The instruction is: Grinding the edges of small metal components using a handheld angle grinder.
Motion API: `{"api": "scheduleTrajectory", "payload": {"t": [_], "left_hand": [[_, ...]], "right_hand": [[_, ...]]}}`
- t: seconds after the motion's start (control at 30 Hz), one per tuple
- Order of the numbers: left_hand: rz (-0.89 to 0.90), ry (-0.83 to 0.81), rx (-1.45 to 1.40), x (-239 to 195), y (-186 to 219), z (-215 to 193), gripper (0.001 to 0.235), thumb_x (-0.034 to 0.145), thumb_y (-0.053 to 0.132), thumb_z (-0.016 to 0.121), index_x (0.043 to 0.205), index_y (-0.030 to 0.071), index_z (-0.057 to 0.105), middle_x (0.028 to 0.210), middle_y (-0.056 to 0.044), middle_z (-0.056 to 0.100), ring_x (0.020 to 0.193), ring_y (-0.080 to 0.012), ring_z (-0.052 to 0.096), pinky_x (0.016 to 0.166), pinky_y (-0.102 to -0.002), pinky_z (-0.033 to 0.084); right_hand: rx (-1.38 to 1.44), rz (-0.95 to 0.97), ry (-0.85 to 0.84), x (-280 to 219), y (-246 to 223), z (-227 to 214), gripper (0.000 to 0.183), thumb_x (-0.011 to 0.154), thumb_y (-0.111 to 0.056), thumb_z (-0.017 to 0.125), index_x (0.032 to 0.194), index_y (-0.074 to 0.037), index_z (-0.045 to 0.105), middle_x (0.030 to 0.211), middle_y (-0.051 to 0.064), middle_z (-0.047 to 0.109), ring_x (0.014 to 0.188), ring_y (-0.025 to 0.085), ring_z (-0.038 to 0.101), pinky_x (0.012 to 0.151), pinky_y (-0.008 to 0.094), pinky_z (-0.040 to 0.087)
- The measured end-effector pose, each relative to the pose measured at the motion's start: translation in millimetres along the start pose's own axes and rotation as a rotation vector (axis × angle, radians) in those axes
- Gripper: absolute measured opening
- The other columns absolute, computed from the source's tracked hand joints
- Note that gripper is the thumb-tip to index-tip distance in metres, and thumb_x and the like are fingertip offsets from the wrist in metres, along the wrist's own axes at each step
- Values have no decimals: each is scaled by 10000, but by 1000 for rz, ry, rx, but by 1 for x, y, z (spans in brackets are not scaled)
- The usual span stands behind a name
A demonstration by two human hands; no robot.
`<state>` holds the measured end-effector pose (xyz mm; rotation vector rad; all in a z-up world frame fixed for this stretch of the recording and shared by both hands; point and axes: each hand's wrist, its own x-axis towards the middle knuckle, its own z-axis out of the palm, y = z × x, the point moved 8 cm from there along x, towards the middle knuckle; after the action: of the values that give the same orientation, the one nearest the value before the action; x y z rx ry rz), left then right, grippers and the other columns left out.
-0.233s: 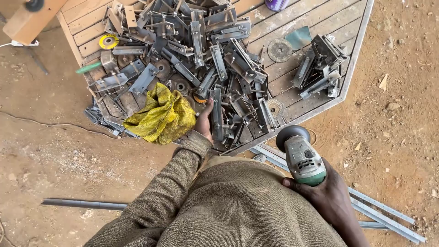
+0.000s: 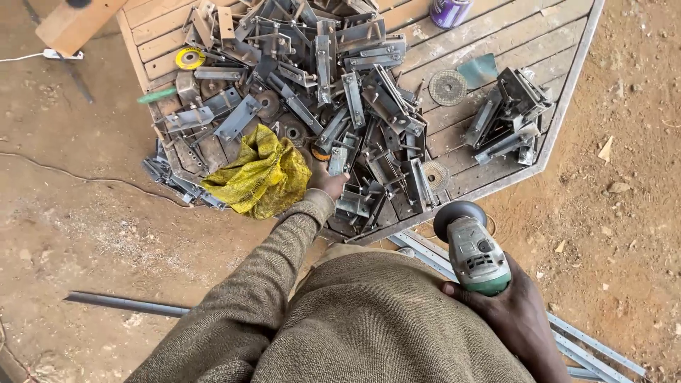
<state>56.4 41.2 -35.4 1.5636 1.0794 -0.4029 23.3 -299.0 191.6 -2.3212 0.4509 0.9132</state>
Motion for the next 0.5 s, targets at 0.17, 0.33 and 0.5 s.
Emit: {"api": "scheduleTrajectory", "payload": {"t": [0.17,0.33,0.5], "left_hand": [[-138,183,-136,0,1,-15,946,962,-90,506,1657,315,9,1680,-203,161,590,-55,565,447,-230,491],[343,468,218,70,24,-36,369,821,-125,578,1149,39,533,1121,-135,592,973,-269,608,781,-376,594],[646,193,1128,163,71,-42,801,818,-133,601,1541,114,362,1634,-122,301,1497,-328,270,1183,-628,262]], "right_hand": [[60,-1,-22,-1,2,6,596,592,-312,902,1123,-126,704,890,80,785,813,214,677,786,352,498],[23,39,37,0,13,8,558,591,-337,919,1064,-110,728,850,89,779,801,213,673,762,353,497],[-14,79,73,-1,19,17,522,583,-363,933,985,-105,723,791,85,755,757,210,667,723,357,481]]}}
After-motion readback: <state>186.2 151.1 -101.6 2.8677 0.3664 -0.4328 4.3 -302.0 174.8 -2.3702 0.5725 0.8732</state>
